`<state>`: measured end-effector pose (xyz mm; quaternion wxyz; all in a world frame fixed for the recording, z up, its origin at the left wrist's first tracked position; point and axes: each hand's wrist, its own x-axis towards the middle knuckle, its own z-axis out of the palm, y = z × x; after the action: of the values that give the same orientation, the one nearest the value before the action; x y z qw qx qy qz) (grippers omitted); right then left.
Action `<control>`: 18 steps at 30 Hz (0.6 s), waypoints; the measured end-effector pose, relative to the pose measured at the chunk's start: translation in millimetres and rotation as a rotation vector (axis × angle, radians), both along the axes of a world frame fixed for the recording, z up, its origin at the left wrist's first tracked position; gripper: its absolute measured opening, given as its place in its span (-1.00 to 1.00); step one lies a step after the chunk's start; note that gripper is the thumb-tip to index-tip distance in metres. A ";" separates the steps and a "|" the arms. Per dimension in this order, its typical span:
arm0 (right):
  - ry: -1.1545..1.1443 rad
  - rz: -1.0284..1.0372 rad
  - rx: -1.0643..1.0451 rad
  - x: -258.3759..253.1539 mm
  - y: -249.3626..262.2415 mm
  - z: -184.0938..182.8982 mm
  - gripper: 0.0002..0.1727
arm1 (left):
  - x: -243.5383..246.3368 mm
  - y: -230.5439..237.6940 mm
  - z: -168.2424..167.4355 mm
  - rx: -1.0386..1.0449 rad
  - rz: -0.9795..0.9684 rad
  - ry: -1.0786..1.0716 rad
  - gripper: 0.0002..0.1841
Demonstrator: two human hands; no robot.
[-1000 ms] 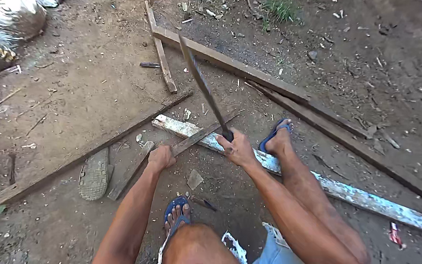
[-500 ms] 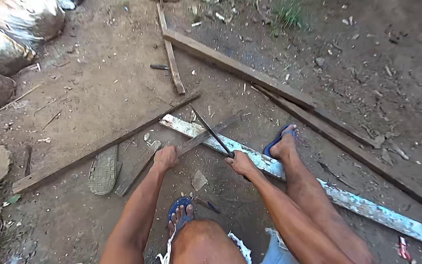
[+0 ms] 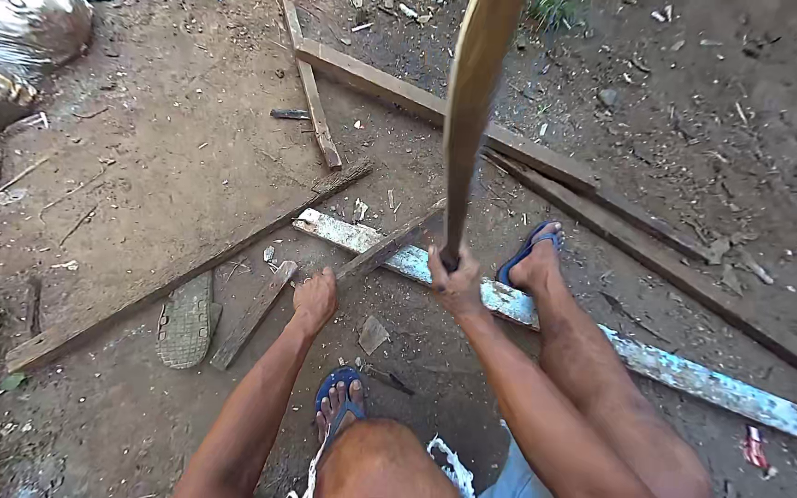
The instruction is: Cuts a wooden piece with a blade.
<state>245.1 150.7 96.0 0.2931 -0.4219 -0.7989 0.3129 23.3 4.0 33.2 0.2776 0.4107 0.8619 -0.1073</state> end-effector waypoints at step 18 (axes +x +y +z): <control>-0.917 0.172 -0.368 18.6 34.1 -16.4 -0.41 | -18.1 16.3 -21.9 -0.133 0.064 -0.289 -0.42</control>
<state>263.6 184.8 79.6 -0.1945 -0.4933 -0.8089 0.2542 5.2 20.3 11.3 0.4286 0.3749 0.8166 -0.0950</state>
